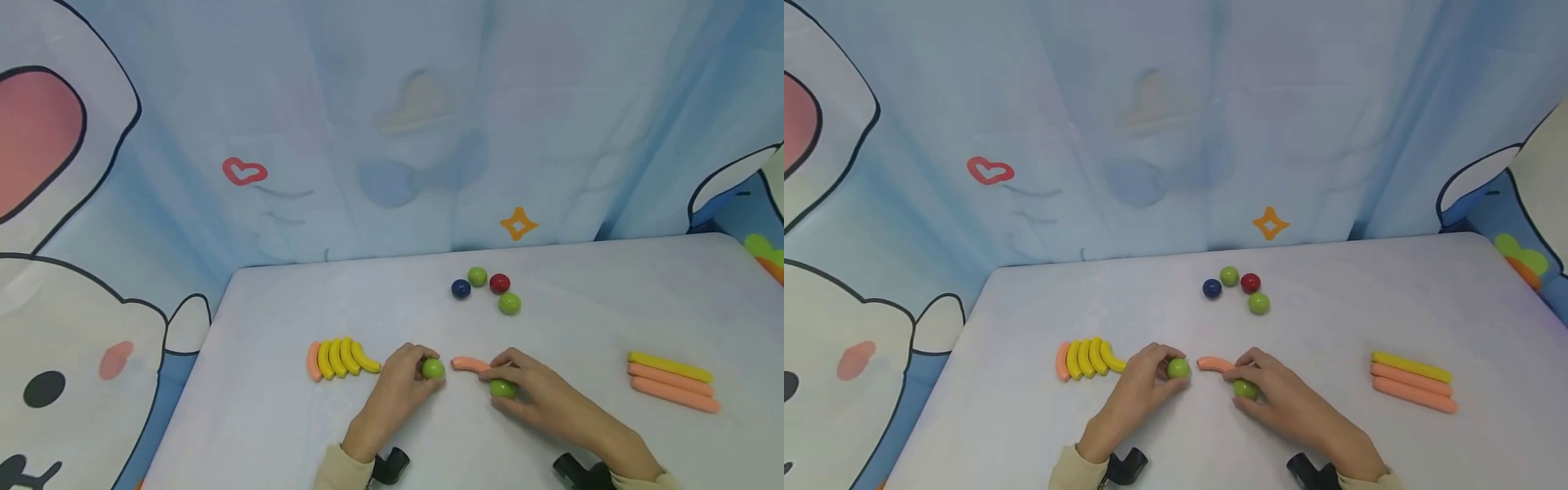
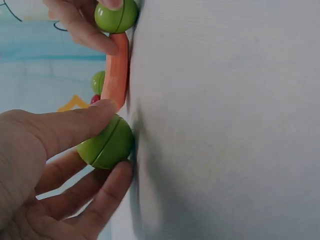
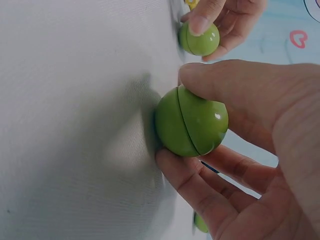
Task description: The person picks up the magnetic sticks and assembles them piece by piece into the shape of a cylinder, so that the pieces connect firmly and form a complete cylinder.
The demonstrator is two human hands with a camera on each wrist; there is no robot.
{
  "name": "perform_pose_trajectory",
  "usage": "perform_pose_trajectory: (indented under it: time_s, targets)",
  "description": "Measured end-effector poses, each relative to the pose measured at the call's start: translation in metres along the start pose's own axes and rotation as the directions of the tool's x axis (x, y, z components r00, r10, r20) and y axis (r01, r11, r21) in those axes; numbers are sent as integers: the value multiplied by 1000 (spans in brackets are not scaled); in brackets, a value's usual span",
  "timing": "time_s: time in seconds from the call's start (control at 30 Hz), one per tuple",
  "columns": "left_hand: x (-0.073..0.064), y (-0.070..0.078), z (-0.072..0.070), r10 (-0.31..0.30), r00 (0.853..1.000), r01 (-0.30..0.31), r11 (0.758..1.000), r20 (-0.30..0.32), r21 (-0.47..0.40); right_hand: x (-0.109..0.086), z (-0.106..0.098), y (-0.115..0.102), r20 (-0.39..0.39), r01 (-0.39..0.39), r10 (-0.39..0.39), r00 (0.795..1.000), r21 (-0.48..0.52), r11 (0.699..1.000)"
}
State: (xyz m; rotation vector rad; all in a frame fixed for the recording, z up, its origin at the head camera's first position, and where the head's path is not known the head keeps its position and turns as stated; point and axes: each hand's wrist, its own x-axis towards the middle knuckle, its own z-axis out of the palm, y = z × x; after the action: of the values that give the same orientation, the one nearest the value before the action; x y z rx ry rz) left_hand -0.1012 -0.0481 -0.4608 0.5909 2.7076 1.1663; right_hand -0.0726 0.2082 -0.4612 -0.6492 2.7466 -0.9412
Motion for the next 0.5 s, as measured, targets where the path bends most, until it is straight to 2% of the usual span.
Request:
perform_pose_trajectory:
  time_s: [0.3, 0.5]
  targets:
    - [2, -1, 7, 55, 998, -57, 997, -32, -47, -1, -1, -2, 1, -21, 21, 1000, -8, 1000]
    - [3, -1, 10, 64, 997, -64, 998, -35, -3, 0, 0, -3, 7, -31, 31, 999, -7, 999]
